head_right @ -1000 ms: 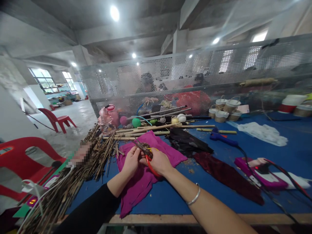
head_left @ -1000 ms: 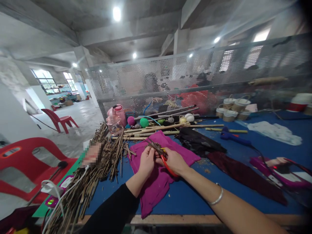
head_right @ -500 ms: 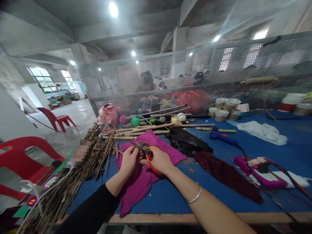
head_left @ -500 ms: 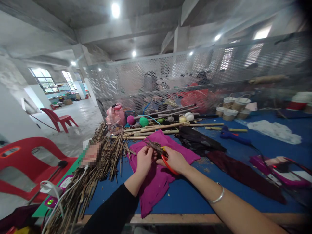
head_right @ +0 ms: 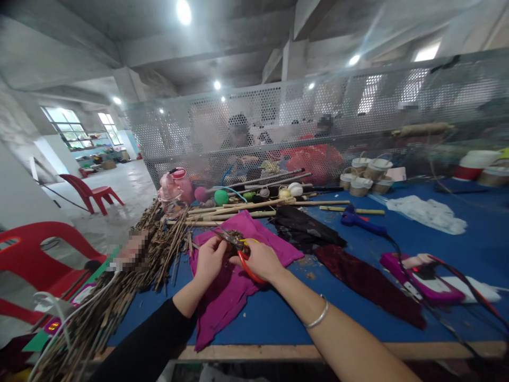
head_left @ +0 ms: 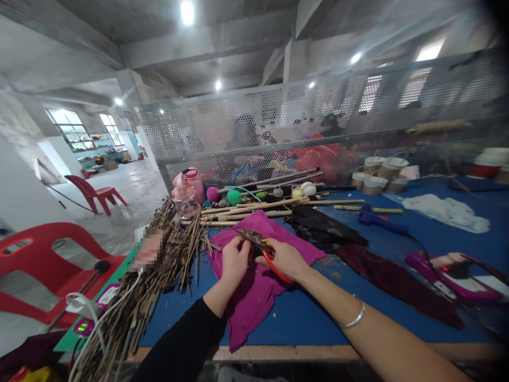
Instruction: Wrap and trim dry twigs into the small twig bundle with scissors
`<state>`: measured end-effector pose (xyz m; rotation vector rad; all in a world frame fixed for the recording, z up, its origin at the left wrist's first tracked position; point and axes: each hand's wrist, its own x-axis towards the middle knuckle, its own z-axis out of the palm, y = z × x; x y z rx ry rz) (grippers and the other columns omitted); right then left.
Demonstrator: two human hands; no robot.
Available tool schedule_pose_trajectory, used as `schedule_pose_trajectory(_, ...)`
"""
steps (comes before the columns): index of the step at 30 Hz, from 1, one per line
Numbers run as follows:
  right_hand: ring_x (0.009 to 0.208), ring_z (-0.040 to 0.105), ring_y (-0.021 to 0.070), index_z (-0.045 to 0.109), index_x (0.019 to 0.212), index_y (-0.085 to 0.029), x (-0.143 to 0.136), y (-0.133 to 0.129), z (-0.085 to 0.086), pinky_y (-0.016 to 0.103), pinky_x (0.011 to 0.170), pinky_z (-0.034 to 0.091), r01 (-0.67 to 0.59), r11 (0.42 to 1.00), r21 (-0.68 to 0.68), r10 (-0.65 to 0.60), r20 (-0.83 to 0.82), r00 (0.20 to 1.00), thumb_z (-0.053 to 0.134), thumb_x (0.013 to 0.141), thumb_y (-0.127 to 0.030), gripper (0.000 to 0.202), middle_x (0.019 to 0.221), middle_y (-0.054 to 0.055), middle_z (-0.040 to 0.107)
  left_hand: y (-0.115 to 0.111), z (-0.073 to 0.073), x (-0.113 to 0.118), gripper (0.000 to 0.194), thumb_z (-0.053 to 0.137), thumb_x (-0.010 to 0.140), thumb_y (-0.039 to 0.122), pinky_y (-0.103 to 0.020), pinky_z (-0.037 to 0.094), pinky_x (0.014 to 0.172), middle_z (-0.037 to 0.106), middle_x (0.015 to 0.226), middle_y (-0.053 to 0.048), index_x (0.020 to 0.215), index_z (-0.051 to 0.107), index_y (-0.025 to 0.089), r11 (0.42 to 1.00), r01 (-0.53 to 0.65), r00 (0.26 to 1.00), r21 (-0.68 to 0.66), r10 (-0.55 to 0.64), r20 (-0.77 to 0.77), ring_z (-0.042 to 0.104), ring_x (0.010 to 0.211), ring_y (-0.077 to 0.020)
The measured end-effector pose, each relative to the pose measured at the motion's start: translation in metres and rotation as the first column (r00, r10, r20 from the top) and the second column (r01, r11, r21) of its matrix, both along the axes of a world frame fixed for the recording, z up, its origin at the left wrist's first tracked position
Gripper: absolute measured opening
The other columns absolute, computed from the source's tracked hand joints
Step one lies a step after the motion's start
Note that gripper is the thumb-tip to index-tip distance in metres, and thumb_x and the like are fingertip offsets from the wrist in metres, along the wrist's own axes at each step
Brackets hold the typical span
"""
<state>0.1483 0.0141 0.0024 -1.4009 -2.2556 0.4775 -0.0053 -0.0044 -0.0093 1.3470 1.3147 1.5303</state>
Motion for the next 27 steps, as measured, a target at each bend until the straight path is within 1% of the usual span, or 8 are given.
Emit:
schedule_pose_trajectory(3,0.070,0.058,0.0170,0.055,0.097,-0.023,0.0004,0.0014,-0.0023,0.023,0.056,0.033,-0.022,1.000,-0.016,0.021,-0.047,0.999,0.054,0.071,-0.051,0.038,0.082,0.003,0.064,0.0009,0.0002,0.0018,0.024,0.051,0.074,0.034,-0.022,0.044,0.058,0.062,0.069,-0.003,0.077,0.060,0.012,0.999,0.048,0.991,-0.020,-0.045,0.128,0.056,0.061,-0.0122)
schedule_pose_trajectory(6,0.071,0.058,0.0171,0.053,0.100,-0.022,-0.0011,0.0016,-0.0031,0.023,0.058,0.035,-0.020,1.000,-0.003,0.020,-0.057,0.998,0.057,0.070,-0.049,0.041,0.083,0.003,0.064,0.0019,-0.0009,0.0027,0.023,0.053,0.073,0.034,-0.021,0.044,0.057,0.061,0.068,-0.003,0.078,0.058,0.012,0.998,0.060,0.982,-0.035,-0.053,0.180,0.056,0.061,-0.0117)
schedule_pose_trajectory(10,0.076,0.057,0.0168,0.052,0.097,-0.019,-0.0039,0.0003,-0.0033,0.023,0.061,0.036,-0.027,0.998,0.054,0.031,-0.084,0.996,0.062,0.066,-0.046,0.043,0.088,0.005,0.062,0.0018,-0.0027,0.0038,0.024,0.052,0.074,0.034,-0.020,0.043,0.053,0.060,0.068,-0.002,0.080,0.058,0.012,0.997,0.060,0.982,-0.039,-0.052,0.181,0.054,0.057,-0.0107)
schedule_pose_trajectory(14,0.072,0.057,0.0162,0.052,0.097,-0.019,-0.0044,-0.0004,-0.0052,0.023,0.058,0.034,-0.019,1.000,0.005,0.020,-0.084,0.996,0.061,0.068,-0.046,0.041,0.084,0.004,0.063,0.0001,-0.0017,0.0044,0.023,0.051,0.075,0.035,-0.020,0.042,0.054,0.059,0.066,-0.001,0.078,0.058,0.013,0.997,0.071,0.985,-0.017,-0.068,0.159,0.052,0.056,-0.0096)
schedule_pose_trajectory(18,0.066,0.056,0.0163,0.054,0.092,-0.019,-0.0034,0.0003,-0.0055,0.023,0.055,0.033,-0.007,1.000,-0.018,0.006,-0.054,0.999,0.058,0.069,-0.048,0.037,0.077,0.003,0.064,0.0007,-0.0023,0.0031,0.023,0.051,0.075,0.036,-0.019,0.040,0.051,0.056,0.062,0.000,0.073,0.056,0.014,0.999,0.052,0.988,-0.002,-0.052,0.144,0.050,0.054,-0.0089)
schedule_pose_trajectory(22,0.067,0.057,0.0170,0.058,0.088,-0.019,-0.0030,0.0012,-0.0036,0.023,0.055,0.033,0.011,0.999,-0.033,-0.012,-0.030,0.999,0.058,0.069,-0.049,0.035,0.076,0.005,0.065,0.0035,-0.0050,0.0016,0.024,0.051,0.075,0.037,-0.019,0.042,0.052,0.056,0.064,-0.001,0.072,0.055,0.014,0.998,0.054,0.986,-0.015,-0.051,0.159,0.052,0.056,-0.0100)
schedule_pose_trajectory(24,0.069,0.058,0.0174,0.059,0.089,-0.019,-0.0031,0.0013,-0.0029,0.023,0.056,0.033,0.021,0.999,-0.029,-0.022,-0.013,1.000,0.057,0.071,-0.049,0.035,0.077,0.005,0.065,0.0048,-0.0057,0.0011,0.025,0.050,0.076,0.038,-0.020,0.042,0.052,0.055,0.064,-0.001,0.074,0.055,0.014,0.999,0.052,0.983,-0.016,-0.048,0.180,0.052,0.057,-0.0101)
schedule_pose_trajectory(27,0.072,0.059,0.0182,0.057,0.096,-0.020,-0.0032,0.0011,-0.0028,0.023,0.058,0.033,0.040,0.999,0.008,-0.041,0.018,0.999,0.054,0.073,-0.049,0.037,0.079,0.005,0.065,0.0061,-0.0058,0.0006,0.027,0.050,0.076,0.040,-0.019,0.042,0.050,0.053,0.062,0.000,0.075,0.055,0.013,0.999,0.034,0.978,-0.014,-0.031,0.206,0.050,0.054,-0.0093)
